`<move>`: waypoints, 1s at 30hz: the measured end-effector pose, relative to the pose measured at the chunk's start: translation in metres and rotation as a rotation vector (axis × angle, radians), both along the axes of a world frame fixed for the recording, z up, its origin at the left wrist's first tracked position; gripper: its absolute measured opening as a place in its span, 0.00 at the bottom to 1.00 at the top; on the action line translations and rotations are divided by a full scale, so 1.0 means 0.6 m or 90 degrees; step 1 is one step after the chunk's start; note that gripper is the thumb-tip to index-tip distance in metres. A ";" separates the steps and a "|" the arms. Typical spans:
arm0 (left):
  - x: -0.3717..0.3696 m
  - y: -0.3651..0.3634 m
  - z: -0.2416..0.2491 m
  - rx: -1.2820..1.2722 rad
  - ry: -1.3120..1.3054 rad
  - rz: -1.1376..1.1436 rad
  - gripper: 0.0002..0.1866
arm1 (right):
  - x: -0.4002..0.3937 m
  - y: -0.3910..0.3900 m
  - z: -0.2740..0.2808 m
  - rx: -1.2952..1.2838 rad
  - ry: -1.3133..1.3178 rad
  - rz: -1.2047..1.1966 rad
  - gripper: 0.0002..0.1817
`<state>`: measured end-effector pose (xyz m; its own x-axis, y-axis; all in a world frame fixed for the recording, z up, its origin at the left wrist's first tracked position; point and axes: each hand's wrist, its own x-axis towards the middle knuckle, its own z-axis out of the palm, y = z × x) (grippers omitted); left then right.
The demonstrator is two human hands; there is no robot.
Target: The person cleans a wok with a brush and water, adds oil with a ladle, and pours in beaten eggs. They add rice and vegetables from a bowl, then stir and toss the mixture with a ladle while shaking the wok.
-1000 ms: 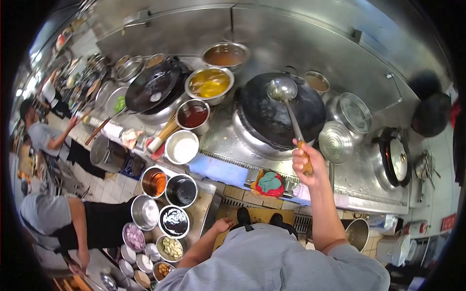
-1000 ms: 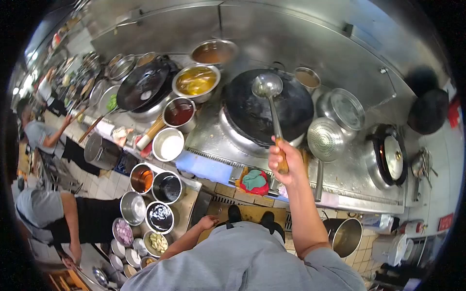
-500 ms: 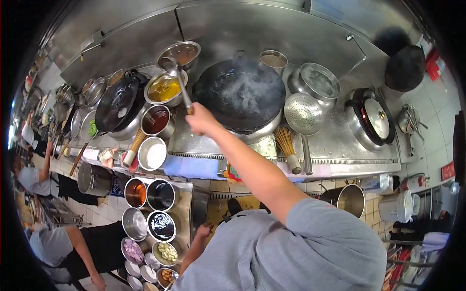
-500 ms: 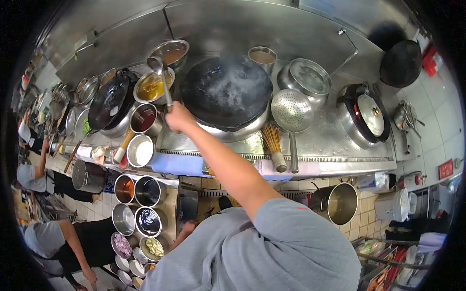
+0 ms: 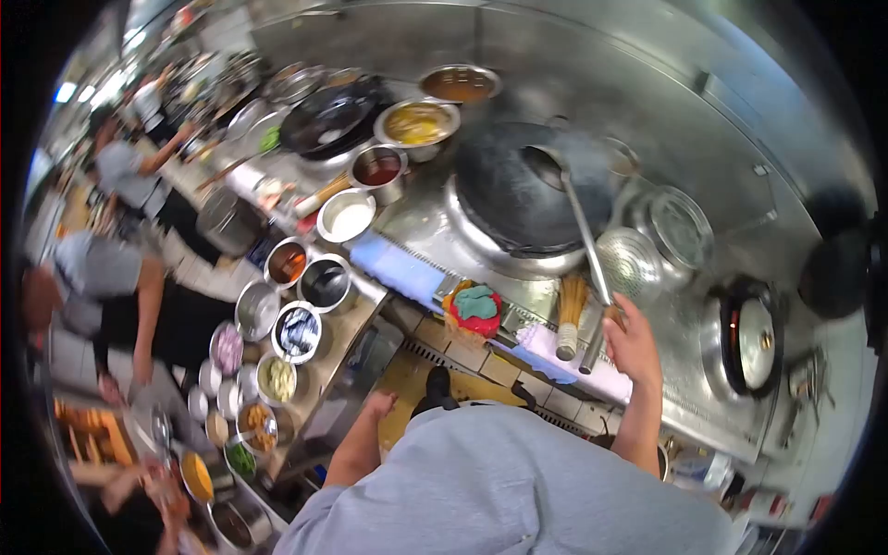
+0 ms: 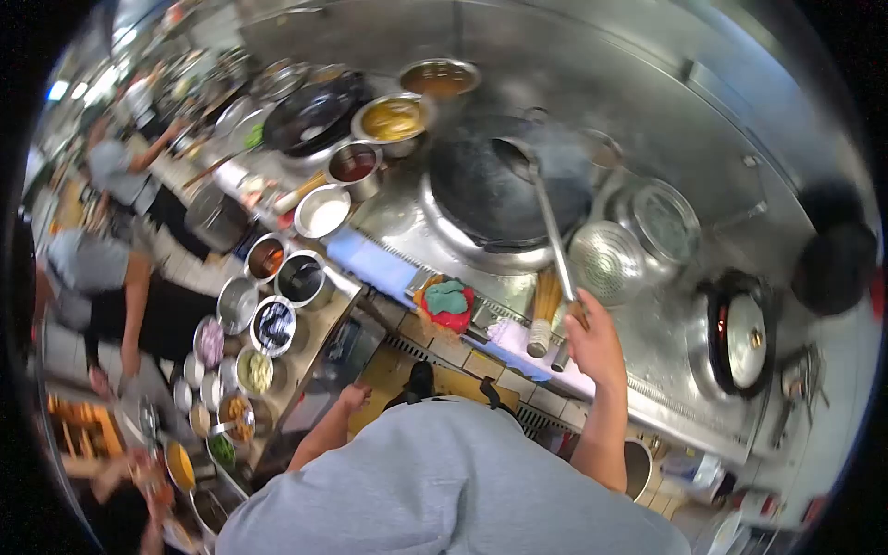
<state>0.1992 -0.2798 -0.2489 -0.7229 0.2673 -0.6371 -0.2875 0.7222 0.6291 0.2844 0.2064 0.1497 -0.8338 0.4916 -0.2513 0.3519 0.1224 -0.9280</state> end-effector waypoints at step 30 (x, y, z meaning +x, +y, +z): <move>0.841 -0.020 0.267 0.613 0.238 1.225 0.18 | 0.163 -0.310 -0.157 -1.141 -0.697 0.745 0.24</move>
<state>0.7035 -0.2919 -0.0886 -0.4456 -0.6701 -0.5936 0.1154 -0.7005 0.7043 0.3824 0.0201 0.0553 0.1754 -0.9810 -0.0831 0.9823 0.1687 0.0811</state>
